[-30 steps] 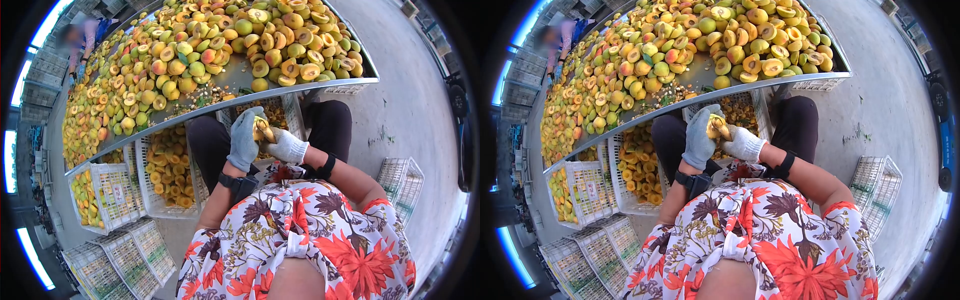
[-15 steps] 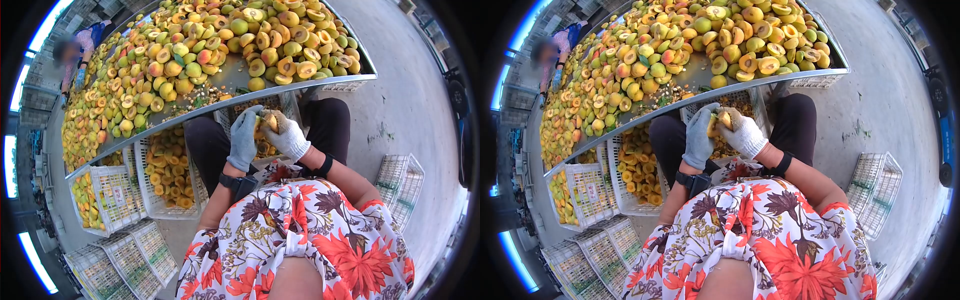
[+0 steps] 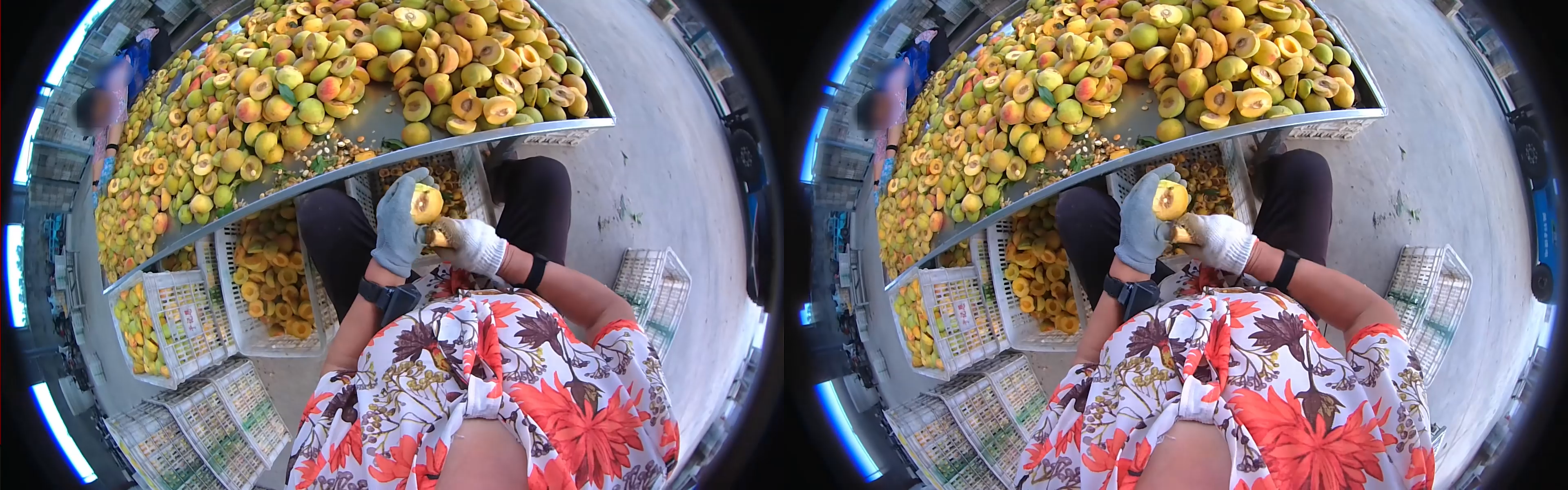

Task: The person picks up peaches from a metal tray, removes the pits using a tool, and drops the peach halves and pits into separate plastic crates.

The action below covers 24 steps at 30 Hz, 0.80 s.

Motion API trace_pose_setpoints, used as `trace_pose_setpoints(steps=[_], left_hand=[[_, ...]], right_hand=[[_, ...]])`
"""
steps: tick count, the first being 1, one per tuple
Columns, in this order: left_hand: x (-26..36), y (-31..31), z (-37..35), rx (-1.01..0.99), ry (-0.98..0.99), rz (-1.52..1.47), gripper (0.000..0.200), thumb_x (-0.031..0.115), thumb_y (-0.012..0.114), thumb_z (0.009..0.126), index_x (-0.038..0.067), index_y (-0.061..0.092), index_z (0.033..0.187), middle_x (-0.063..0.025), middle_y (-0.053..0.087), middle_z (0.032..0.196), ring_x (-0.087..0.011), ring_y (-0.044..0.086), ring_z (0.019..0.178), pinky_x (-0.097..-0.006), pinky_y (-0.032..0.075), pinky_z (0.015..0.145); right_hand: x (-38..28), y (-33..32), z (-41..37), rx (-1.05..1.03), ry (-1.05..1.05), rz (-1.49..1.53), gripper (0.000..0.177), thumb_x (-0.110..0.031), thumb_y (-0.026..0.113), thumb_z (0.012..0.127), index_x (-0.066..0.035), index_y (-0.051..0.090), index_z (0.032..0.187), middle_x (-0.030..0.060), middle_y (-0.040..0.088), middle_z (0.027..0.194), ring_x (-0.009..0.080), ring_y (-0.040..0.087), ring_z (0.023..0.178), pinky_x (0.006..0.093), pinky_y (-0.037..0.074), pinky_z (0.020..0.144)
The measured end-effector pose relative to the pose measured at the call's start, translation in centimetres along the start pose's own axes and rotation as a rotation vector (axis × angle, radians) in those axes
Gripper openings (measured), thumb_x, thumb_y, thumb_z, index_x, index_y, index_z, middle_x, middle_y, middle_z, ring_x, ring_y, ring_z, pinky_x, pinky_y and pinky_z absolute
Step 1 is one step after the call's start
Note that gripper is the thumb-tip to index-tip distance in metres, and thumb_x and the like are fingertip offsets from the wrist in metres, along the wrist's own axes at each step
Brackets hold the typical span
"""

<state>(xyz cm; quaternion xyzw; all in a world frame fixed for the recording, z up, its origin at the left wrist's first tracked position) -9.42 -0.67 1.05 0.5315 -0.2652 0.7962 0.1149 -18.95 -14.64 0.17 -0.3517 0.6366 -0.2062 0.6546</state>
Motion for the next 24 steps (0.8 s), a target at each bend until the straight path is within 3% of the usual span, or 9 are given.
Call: trace_pose_setpoints(steps=[2,4,9,11,13,17,20,24], left_hand=[[0.7,-0.3,0.3,0.052,-0.036,-0.037,0.052,-0.010,0.066,0.074,0.000,0.057,0.124,-0.0112,0.068,0.109,-0.0212,0.066,0.103,-0.0310,0.053,0.090],[0.7,-0.8,0.0,0.032,-0.072,-0.029,0.052,-0.012,0.066,0.073,0.000,0.058,0.124,-0.0114,0.068,0.111,-0.0213,0.066,0.105,-0.0310,0.052,0.092],[1.2,-0.4,0.2,-0.009,-0.082,0.009,0.049,-0.012,0.065,0.076,0.000,0.058,0.124,-0.0115,0.067,0.113,-0.0211,0.066,0.104,-0.0308,0.052,0.093],[-0.6,0.1,0.1,0.038,-0.327,-0.494,0.048,-0.012,0.063,0.078,0.000,0.058,0.123,-0.0116,0.067,0.113,-0.0210,0.066,0.104,-0.0306,0.052,0.093],[-0.9,0.4,-0.1,0.059,-0.378,-0.612,0.046,-0.012,0.062,0.079,0.000,0.058,0.123,-0.0117,0.066,0.113,-0.0207,0.065,0.103,-0.0304,0.052,0.092],[-0.8,0.8,-0.1,0.039,-0.224,-0.337,0.047,-0.013,0.062,0.079,0.000,0.057,0.124,-0.0115,0.066,0.113,-0.0202,0.065,0.104,-0.0299,0.053,0.092],[-0.4,0.9,0.1,0.032,-0.203,-0.290,0.041,-0.009,0.059,0.085,-0.001,0.057,0.125,-0.0112,0.066,0.113,-0.0197,0.065,0.104,-0.0297,0.053,0.092],[-0.7,1.0,0.4,0.065,-0.400,-0.620,0.027,0.006,0.051,0.099,-0.002,0.059,0.123,-0.0106,0.066,0.112,-0.0187,0.065,0.102,-0.0299,0.052,0.091]], right_hand=[[-0.1,0.5,-0.2,0.299,0.111,0.297,0.028,-0.028,0.068,0.087,-0.010,0.061,0.107,0.0155,0.069,0.086,0.0353,0.069,0.081,0.0425,0.055,0.066],[-0.1,-0.2,0.7,0.246,0.279,0.255,0.031,-0.029,0.068,0.087,-0.004,0.059,0.103,0.0213,0.068,0.085,0.0409,0.067,0.081,0.0451,0.053,0.066],[-0.7,-1.4,1.3,0.149,0.330,0.234,0.035,-0.028,0.067,0.086,0.001,0.058,0.105,0.0244,0.067,0.086,0.0419,0.067,0.085,0.0450,0.053,0.071],[-0.1,-0.2,1.1,0.121,0.327,0.200,0.036,-0.028,0.067,0.086,0.001,0.057,0.105,0.0239,0.067,0.085,0.0418,0.067,0.085,0.0450,0.053,0.071],[-0.1,0.2,1.1,0.096,0.343,0.203,0.037,-0.028,0.067,0.085,0.002,0.057,0.105,0.0235,0.067,0.084,0.0416,0.067,0.083,0.0450,0.054,0.070],[0.4,0.4,1.0,0.114,0.336,0.220,0.039,-0.029,0.067,0.084,0.002,0.056,0.105,0.0238,0.067,0.082,0.0414,0.067,0.078,0.0452,0.054,0.067],[0.8,0.8,0.9,0.163,0.278,0.174,0.038,-0.029,0.067,0.084,0.002,0.056,0.105,0.0246,0.067,0.082,0.0419,0.067,0.078,0.0456,0.054,0.066],[0.1,-0.3,1.0,0.113,0.317,0.054,0.037,-0.028,0.066,0.084,0.001,0.057,0.106,0.0254,0.066,0.083,0.0434,0.066,0.081,0.0462,0.053,0.067]])
Point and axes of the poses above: each hand's wrist, its own z-axis towards the middle knuckle, its own y-axis out of the palm, x = y × z, the point moved 1 cm from there along z, towards the middle knuckle
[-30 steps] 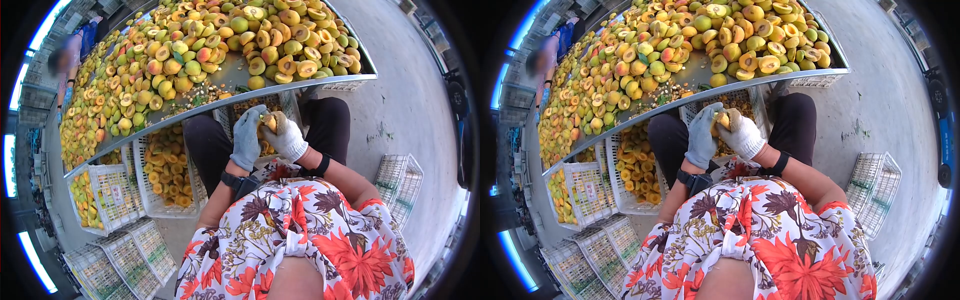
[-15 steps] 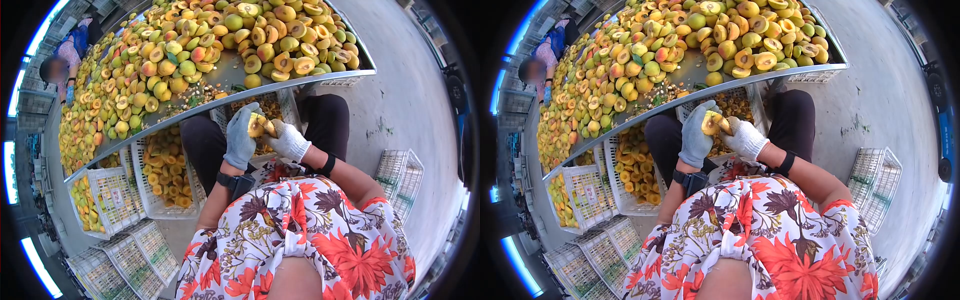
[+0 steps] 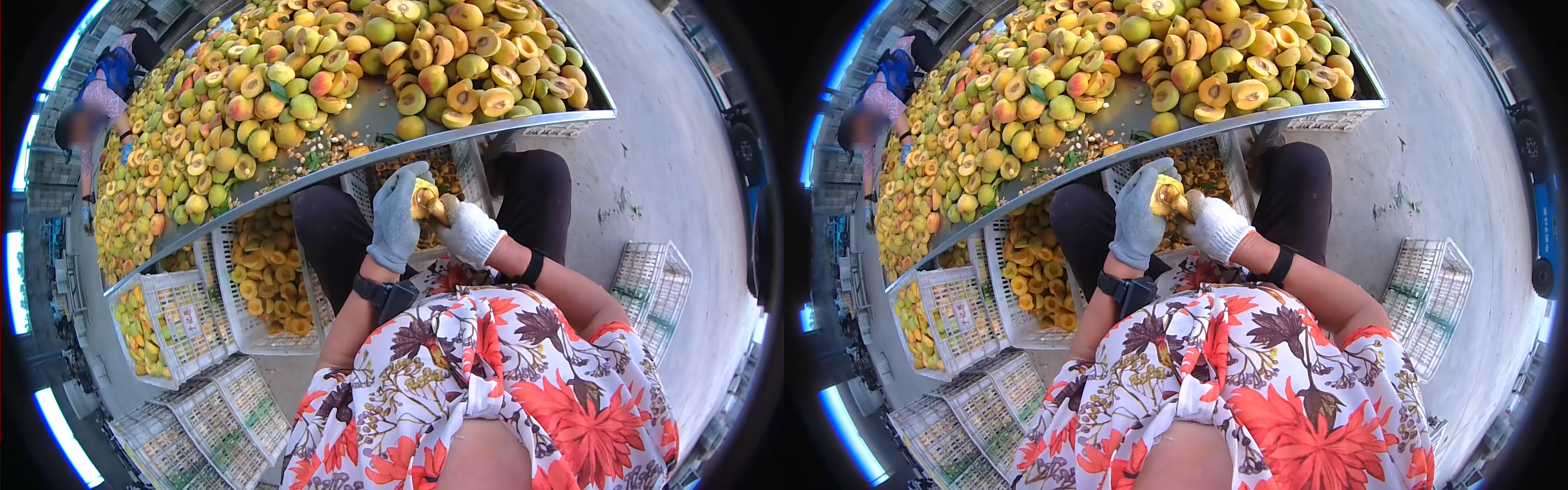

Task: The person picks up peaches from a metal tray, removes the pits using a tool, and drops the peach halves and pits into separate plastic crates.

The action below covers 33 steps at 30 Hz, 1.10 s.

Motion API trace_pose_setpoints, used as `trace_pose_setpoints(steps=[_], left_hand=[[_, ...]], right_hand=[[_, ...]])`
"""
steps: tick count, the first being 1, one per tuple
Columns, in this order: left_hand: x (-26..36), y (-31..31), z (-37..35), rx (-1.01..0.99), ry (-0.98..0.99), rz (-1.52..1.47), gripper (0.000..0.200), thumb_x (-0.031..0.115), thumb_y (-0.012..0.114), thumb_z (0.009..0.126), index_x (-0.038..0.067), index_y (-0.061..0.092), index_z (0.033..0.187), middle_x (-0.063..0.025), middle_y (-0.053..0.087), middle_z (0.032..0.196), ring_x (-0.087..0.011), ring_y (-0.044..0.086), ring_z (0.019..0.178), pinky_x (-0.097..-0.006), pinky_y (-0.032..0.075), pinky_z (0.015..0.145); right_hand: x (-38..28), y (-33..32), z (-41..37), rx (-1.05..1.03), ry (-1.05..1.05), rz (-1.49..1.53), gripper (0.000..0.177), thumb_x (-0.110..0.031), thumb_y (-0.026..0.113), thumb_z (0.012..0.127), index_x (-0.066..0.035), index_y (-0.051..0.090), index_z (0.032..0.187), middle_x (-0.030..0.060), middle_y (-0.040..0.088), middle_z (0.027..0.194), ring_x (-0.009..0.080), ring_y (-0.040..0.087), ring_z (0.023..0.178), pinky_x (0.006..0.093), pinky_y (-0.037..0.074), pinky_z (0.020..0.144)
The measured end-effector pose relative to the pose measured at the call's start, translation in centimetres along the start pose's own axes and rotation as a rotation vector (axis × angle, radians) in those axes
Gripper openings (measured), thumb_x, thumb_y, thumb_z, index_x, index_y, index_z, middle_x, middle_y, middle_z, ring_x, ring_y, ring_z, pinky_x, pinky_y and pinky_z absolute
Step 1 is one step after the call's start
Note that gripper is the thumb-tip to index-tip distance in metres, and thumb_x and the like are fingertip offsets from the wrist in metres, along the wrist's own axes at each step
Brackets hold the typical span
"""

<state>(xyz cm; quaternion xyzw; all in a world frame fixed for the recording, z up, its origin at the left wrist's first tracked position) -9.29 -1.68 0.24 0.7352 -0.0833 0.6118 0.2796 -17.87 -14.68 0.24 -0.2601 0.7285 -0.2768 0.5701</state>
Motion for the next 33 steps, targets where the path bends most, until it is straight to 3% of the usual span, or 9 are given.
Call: trace_pose_setpoints(steps=[6,9,13,18,19,24,28,32,33], left_hand=[[-0.5,0.2,0.5,0.008,-0.060,-0.003,0.032,0.017,0.042,0.105,-0.003,0.063,0.118,-0.0096,0.067,0.105,-0.0164,0.064,0.098,-0.0293,0.052,0.089],[-0.6,0.1,0.3,-0.047,0.161,0.289,0.033,0.017,0.041,0.105,-0.003,0.063,0.118,-0.0090,0.067,0.104,-0.0155,0.064,0.098,-0.0285,0.051,0.089],[-0.2,0.1,0.5,-0.049,-0.022,0.084,0.033,0.018,0.039,0.106,-0.003,0.062,0.118,-0.0092,0.066,0.106,-0.0161,0.064,0.097,-0.0290,0.051,0.089],[-0.5,0.0,1.1,-0.048,0.118,0.002,0.040,0.026,0.035,0.108,-0.003,0.062,0.114,-0.0100,0.066,0.107,-0.0183,0.064,0.100,-0.0316,0.053,0.090],[-0.9,0.4,1.3,0.054,0.053,-0.120,0.050,0.037,0.034,0.107,-0.002,0.065,0.104,-0.0104,0.068,0.097,-0.0199,0.067,0.091,-0.0325,0.056,0.084],[-1.6,0.2,1.4,0.122,-0.139,-0.206,0.060,0.049,0.041,0.103,-0.001,0.069,0.084,-0.0099,0.069,0.074,-0.0189,0.067,0.067,-0.0292,0.054,0.066],[-1.5,-0.4,1.4,0.054,-0.137,-0.198,0.063,0.051,0.040,0.103,-0.001,0.069,0.081,-0.0101,0.069,0.072,-0.0185,0.067,0.066,-0.0287,0.054,0.064],[-1.9,-0.3,1.6,0.082,-0.142,-0.236,0.066,0.052,0.038,0.103,0.000,0.068,0.078,-0.0105,0.069,0.072,-0.0183,0.066,0.066,-0.0286,0.053,0.065],[-1.9,-0.3,1.6,0.070,-0.121,-0.209,0.066,0.053,0.038,0.103,-0.001,0.068,0.079,-0.0106,0.069,0.072,-0.0184,0.066,0.066,-0.0289,0.053,0.065]], right_hand=[[1.1,0.9,0.5,-0.094,0.048,0.177,0.036,-0.023,0.066,0.085,0.002,0.057,0.110,0.0254,0.068,0.094,0.0429,0.066,0.089,0.0460,0.053,0.074],[1.2,0.8,0.9,-0.157,0.100,0.051,0.037,-0.023,0.067,0.085,0.001,0.058,0.111,0.0209,0.069,0.094,0.0348,0.069,0.085,0.0416,0.054,0.073],[1.1,1.5,0.7,-0.293,0.234,0.460,0.036,-0.026,0.068,0.087,-0.001,0.060,0.112,0.0094,0.069,0.087,0.0145,0.066,0.073,0.0314,0.055,0.066],[-0.5,-0.2,1.0,-0.266,0.184,0.449,0.035,-0.025,0.067,0.086,-0.001,0.061,0.110,0.0103,0.069,0.084,0.0166,0.067,0.070,0.0321,0.054,0.063],[-0.7,-0.1,0.9,-0.271,0.194,0.439,0.035,-0.025,0.067,0.086,-0.001,0.061,0.110,0.0103,0.069,0.083,0.0166,0.067,0.070,0.0320,0.054,0.063],[-1.4,-0.2,0.0,-0.328,0.113,0.437,0.035,-0.031,0.066,0.084,0.000,0.064,0.101,0.0123,0.067,0.077,0.0228,0.067,0.072,0.0361,0.052,0.066],[-2.0,-1.8,-0.1,-0.603,0.333,0.572,0.031,-0.028,0.065,0.083,-0.002,0.065,0.099,0.0128,0.067,0.076,0.0226,0.066,0.071,0.0359,0.052,0.066],[0.2,1.4,0.8,-0.246,-0.061,0.339,0.028,-0.029,0.070,0.084,-0.002,0.066,0.089,0.0036,0.065,0.069,0.0125,0.062,0.055,0.0270,0.049,0.050],[-0.2,1.0,0.8,-0.364,0.085,0.429,0.028,-0.030,0.072,0.084,-0.003,0.066,0.087,0.0027,0.063,0.068,0.0114,0.060,0.053,0.0255,0.047,0.047]])
Point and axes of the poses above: each hand's wrist, its own z-axis towards the middle knuckle, its own y-axis out of the palm, x = y × z, the point moved 1 cm from there along z, towards the middle knuckle
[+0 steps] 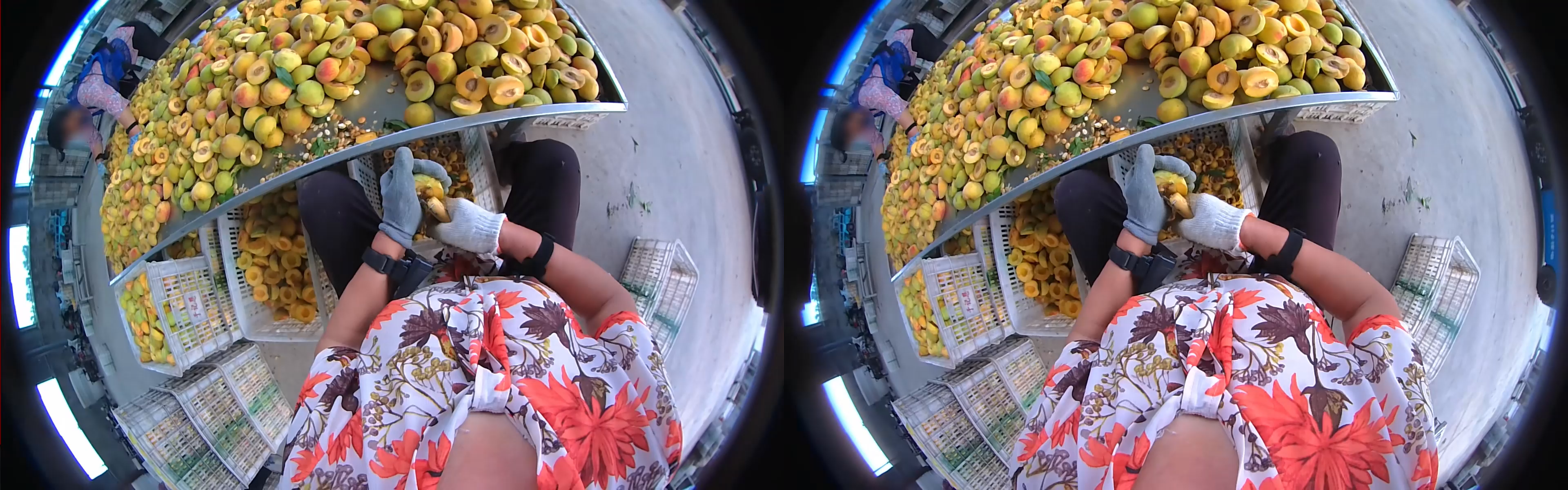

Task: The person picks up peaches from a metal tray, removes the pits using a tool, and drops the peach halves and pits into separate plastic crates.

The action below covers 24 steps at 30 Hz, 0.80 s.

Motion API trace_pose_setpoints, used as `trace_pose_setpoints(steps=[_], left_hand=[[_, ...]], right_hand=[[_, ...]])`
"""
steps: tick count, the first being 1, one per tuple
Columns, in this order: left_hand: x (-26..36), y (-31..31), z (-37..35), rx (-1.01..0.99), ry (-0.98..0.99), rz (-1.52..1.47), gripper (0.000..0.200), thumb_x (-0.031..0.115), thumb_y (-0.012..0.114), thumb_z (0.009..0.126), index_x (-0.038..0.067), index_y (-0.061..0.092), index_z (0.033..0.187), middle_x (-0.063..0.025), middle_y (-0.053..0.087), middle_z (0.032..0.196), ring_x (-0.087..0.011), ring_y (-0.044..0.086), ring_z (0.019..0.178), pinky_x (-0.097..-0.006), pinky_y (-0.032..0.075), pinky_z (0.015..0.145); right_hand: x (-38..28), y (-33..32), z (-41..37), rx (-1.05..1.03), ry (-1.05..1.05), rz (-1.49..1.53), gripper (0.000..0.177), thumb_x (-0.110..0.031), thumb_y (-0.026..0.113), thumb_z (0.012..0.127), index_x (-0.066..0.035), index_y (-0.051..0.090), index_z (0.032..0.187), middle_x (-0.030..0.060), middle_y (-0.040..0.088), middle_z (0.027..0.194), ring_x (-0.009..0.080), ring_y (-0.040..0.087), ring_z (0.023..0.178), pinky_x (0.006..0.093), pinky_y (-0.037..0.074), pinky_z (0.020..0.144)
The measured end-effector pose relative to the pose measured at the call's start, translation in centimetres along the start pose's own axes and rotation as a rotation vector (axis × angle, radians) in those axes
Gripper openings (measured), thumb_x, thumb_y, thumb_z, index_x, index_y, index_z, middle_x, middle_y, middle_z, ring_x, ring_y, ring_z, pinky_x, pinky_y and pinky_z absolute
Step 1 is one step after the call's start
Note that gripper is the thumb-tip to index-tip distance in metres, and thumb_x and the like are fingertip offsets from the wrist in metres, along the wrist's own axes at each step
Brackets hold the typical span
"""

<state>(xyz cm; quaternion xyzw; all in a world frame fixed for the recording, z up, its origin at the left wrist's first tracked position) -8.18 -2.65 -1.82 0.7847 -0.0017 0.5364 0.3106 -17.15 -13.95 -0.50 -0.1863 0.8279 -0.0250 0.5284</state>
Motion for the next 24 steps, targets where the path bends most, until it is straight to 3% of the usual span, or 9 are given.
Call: trace_pose_setpoints(steps=[3,4,7,8,11,14,17,21,24], left_hand=[[-0.1,0.2,-0.3,-0.008,0.056,0.065,0.066,0.053,0.038,0.103,-0.001,0.068,0.080,-0.0108,0.069,0.072,-0.0185,0.066,0.065,-0.0294,0.054,0.066],[0.0,0.5,-0.3,0.011,0.078,0.076,0.066,0.053,0.037,0.103,-0.001,0.068,0.081,-0.0108,0.069,0.072,-0.0185,0.066,0.065,-0.0295,0.054,0.066],[-0.2,0.6,-0.1,-0.038,0.044,0.077,0.065,0.051,0.037,0.104,-0.002,0.068,0.084,-0.0114,0.069,0.075,-0.0194,0.066,0.067,-0.0304,0.054,0.068],[-0.4,0.4,0.0,-0.070,0.013,0.075,0.064,0.051,0.037,0.104,-0.002,0.068,0.085,-0.0117,0.069,0.076,-0.0198,0.067,0.068,-0.0308,0.055,0.068],[0.2,1.1,0.1,-0.188,-0.117,-0.207,0.061,0.048,0.038,0.104,-0.002,0.068,0.087,-0.0137,0.069,0.080,-0.0226,0.068,0.074,-0.0343,0.056,0.071],[1.9,3.4,-1.4,0.011,-0.204,-0.367,0.058,0.053,0.043,0.100,0.003,0.067,0.082,-0.0147,0.068,0.083,-0.0285,0.067,0.079,-0.0403,0.056,0.076],[-0.4,1.7,-0.3,-0.060,-0.187,-0.300,0.055,0.052,0.046,0.099,0.004,0.066,0.079,-0.0139,0.066,0.078,-0.0297,0.067,0.078,-0.0433,0.057,0.078],[-0.5,1.2,-0.2,-0.132,-0.097,-0.194,0.055,0.049,0.047,0.100,0.004,0.064,0.073,-0.0143,0.064,0.075,-0.0295,0.065,0.073,-0.0417,0.055,0.069],[-0.1,1.2,-0.6,-0.110,-0.120,-0.199,0.058,0.048,0.047,0.100,0.002,0.064,0.070,-0.0157,0.066,0.072,-0.0285,0.067,0.066,-0.0380,0.056,0.066]], right_hand=[[-0.8,-1.0,-1.2,-0.240,0.290,0.417,0.026,-0.029,0.072,0.085,-0.004,0.066,0.089,0.0018,0.062,0.067,0.0107,0.058,0.051,0.0247,0.044,0.043],[-0.6,-0.8,-1.1,-0.223,0.318,0.519,0.029,-0.032,0.074,0.085,-0.004,0.065,0.085,0.0028,0.059,0.060,0.0121,0.055,0.045,0.0255,0.041,0.038],[-0.6,-0.8,-1.2,-0.202,0.263,0.504,0.027,-0.030,0.072,0.085,-0.004,0.064,0.084,0.0027,0.059,0.060,0.0124,0.056,0.045,0.0262,0.043,0.039],[-0.8,-1.0,-1.4,-0.158,0.228,0.266,0.026,-0.028,0.071,0.085,-0.003,0.064,0.084,0.0032,0.060,0.061,0.0127,0.057,0.047,0.0263,0.045,0.040],[0.0,-1.4,-1.4,-0.120,0.144,0.234,0.027,-0.028,0.069,0.085,-0.001,0.063,0.085,0.0047,0.062,0.064,0.0133,0.059,0.050,0.0267,0.046,0.042],[1.2,-1.6,-1.3,-0.149,0.130,0.257,0.027,-0.028,0.066,0.086,-0.001,0.064,0.091,0.0071,0.064,0.069,0.0146,0.062,0.056,0.0276,0.049,0.045],[1.1,-1.5,-1.5,-0.140,0.085,0.196,0.028,-0.028,0.067,0.086,-0.001,0.065,0.093,0.0074,0.065,0.071,0.0138,0.063,0.058,0.0268,0.050,0.048],[0.0,-1.5,-1.7,-0.111,0.018,0.099,0.033,-0.032,0.069,0.086,0.000,0.066,0.094,0.0068,0.067,0.073,0.0120,0.064,0.062,0.0248,0.050,0.053],[-0.7,-2.3,-2.3,-0.312,0.212,0.277,0.031,-0.032,0.072,0.087,-0.003,0.066,0.095,0.0033,0.066,0.074,0.0109,0.063,0.063,0.0238,0.050,0.055]])
Point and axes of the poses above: each hand's wrist, its own z-axis towards the middle knuckle, its own y-axis out of the palm, x = y × z, the point moved 1 cm from there along z, towards the middle knuckle
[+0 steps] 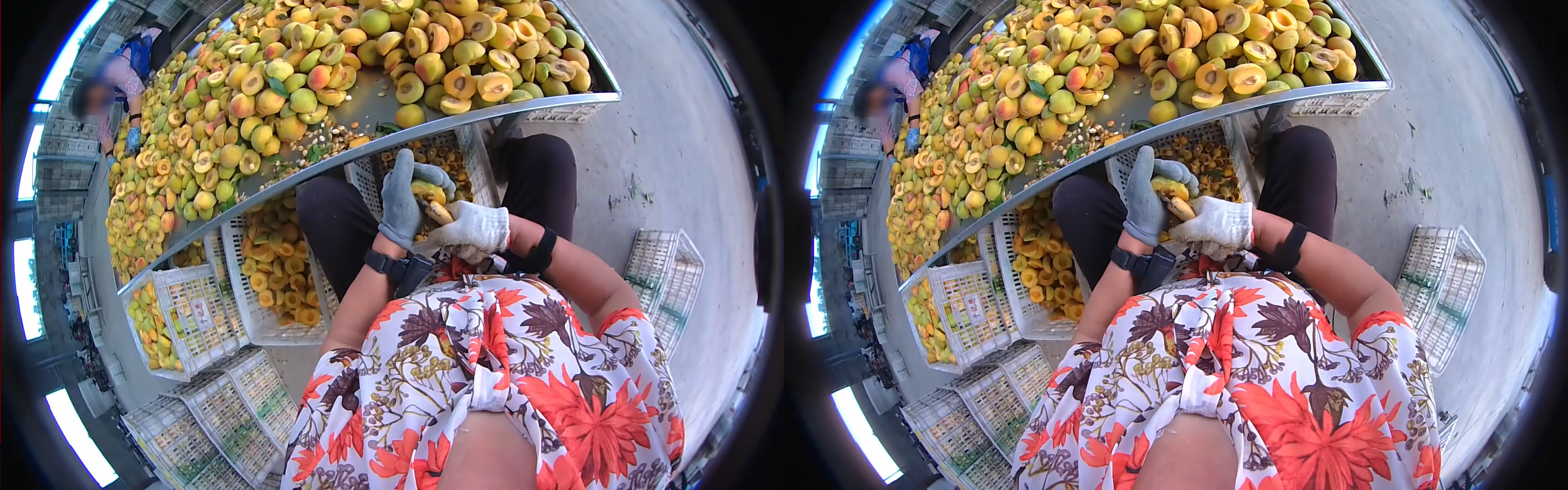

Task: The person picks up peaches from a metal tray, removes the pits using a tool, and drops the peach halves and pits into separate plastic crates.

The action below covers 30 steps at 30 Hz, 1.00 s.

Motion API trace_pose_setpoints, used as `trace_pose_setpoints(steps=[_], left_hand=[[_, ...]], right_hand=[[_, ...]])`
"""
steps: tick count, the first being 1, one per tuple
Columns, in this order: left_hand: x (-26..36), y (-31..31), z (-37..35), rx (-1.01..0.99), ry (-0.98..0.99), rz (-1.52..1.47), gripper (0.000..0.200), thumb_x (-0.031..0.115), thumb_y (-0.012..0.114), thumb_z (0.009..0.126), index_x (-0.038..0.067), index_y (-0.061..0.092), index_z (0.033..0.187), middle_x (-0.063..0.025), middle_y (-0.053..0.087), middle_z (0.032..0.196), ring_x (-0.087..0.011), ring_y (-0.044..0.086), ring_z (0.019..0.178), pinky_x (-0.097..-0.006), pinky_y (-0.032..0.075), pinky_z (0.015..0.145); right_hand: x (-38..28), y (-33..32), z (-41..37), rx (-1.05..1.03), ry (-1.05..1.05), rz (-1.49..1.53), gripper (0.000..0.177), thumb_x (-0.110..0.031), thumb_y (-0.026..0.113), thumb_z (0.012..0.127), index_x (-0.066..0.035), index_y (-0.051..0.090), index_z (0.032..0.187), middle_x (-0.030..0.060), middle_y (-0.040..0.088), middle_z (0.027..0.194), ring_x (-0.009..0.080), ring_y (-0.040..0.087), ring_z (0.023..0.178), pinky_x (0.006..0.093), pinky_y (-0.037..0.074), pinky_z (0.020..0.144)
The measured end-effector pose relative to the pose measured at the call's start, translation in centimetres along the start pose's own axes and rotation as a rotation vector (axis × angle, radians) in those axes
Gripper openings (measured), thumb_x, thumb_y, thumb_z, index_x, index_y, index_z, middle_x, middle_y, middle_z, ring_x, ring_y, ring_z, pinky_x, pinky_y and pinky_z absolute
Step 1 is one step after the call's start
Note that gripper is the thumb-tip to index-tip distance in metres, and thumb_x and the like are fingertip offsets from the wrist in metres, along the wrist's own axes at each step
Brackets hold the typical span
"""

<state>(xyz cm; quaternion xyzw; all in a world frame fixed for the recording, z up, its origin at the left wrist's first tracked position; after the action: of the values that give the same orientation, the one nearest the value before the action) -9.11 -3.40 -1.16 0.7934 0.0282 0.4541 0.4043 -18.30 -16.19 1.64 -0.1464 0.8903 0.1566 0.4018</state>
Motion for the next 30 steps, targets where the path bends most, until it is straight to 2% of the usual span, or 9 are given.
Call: trace_pose_setpoints(steps=[4,9,14,16,19,21,24,27,30], left_hand=[[0.6,1.2,-0.1,0.000,-0.013,-0.037,0.055,0.048,0.047,0.100,0.005,0.060,0.068,-0.0142,0.060,0.071,-0.0304,0.061,0.067,-0.0413,0.053,0.065],[0.0,1.5,0.3,-0.004,-0.057,-0.074,0.054,0.048,0.047,0.100,0.006,0.059,0.067,-0.0142,0.058,0.070,-0.0310,0.060,0.066,-0.0415,0.052,0.063],[-0.7,1.1,0.6,-0.297,-0.101,-0.238,0.060,0.048,0.036,0.104,0.005,0.060,0.069,-0.0144,0.061,0.071,-0.0284,0.062,0.066,-0.0395,0.053,0.066],[-0.1,0.7,1.1,-0.181,-0.061,0.093,0.066,0.051,0.034,0.105,0.001,0.066,0.075,-0.0124,0.066,0.074,-0.0222,0.064,0.067,-0.0336,0.054,0.068],[3.2,-0.1,1.4,0.020,0.188,0.520,0.063,0.043,0.038,0.106,-0.003,0.071,0.079,-0.0087,0.071,0.079,-0.0134,0.065,0.070,-0.0258,0.051,0.069],[6.7,-1.5,0.0,0.136,0.423,0.621,0.059,0.037,0.039,0.107,-0.003,0.071,0.080,-0.0070,0.071,0.079,-0.0120,0.064,0.072,-0.0243,0.049,0.071],[13.2,-3.5,-3.5,0.670,0.653,0.788,0.042,0.027,0.046,0.104,-0.005,0.071,0.092,-0.0088,0.071,0.085,-0.0172,0.065,0.078,-0.0301,0.051,0.078],[19.4,-8.3,-4.1,0.876,1.021,1.414,0.027,0.013,0.057,0.095,-0.005,0.065,0.113,-0.0166,0.065,0.110,-0.0266,0.061,0.102,-0.0385,0.047,0.093],[21.7,-9.0,-0.6,0.765,0.841,1.281,0.032,0.015,0.059,0.094,-0.003,0.062,0.121,-0.0189,0.063,0.119,-0.0296,0.061,0.106,-0.0392,0.046,0.097]], right_hand=[[3.8,-0.1,2.3,-0.259,-0.145,0.659,0.020,-0.027,0.073,0.090,-0.009,0.065,0.097,-0.0019,0.063,0.079,0.0077,0.060,0.064,0.0220,0.047,0.053],[5.8,-1.0,3.0,-0.277,-0.136,0.747,0.023,-0.023,0.071,0.091,-0.007,0.064,0.107,0.0008,0.065,0.087,0.0088,0.063,0.074,0.0216,0.050,0.061],[5.5,-0.4,1.4,-0.384,-0.116,0.873,0.023,-0.017,0.066,0.093,-0.006,0.063,0.114,0.0032,0.066,0.099,0.0140,0.065,0.085,0.0276,0.054,0.075],[5.6,-0.7,1.5,-0.430,-0.098,0.904,0.021,-0.016,0.064,0.094,-0.006,0.062,0.113,0.0033,0.066,0.098,0.0158,0.065,0.087,0.0279,0.053,0.079],[3.6,-2.7,0.1,-0.360,-0.387,0.705,0.019,-0.016,0.064,0.094,-0.007,0.062,0.111,0.0023,0.065,0.096,0.0149,0.065,0.087,0.0274,0.053,0.078],[2.9,-4.1,0.9,-0.045,-0.214,0.752,0.017,-0.021,0.068,0.091,-0.009,0.062,0.102,-0.0007,0.061,0.083,0.0114,0.062,0.070,0.0261,0.049,0.060],[1.6,-5.7,1.7,0.206,0.024,0.430,0.020,-0.024,0.070,0.089,-0.009,0.057,0.091,-0.0036,0.049,0.062,0.0090,0.046,0.045,0.0246,0.034,0.040],[1.5,-5.6,2.5,0.296,0.046,0.214,0.028,-0.030,0.071,0.087,-0.006,0.064,0.098,0.0002,0.060,0.072,0.0094,0.053,0.056,0.0254,0.042,0.049],[2.5,-5.9,4.3,0.254,0.054,0.194,0.031,-0.032,0.072,0.086,-0.004,0.065,0.097,0.0020,0.063,0.076,0.0112,0.056,0.060,0.0273,0.044,0.053]])
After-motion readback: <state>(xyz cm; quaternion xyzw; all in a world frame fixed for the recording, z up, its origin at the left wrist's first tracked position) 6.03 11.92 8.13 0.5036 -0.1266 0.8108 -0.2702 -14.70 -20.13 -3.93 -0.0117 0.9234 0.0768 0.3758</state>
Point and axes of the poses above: each hand's wrist, its own z-axis towards the middle knuckle, its own y-axis out of the palm, x = y × z, the point moved 1 cm from there along z, towards the middle knuckle
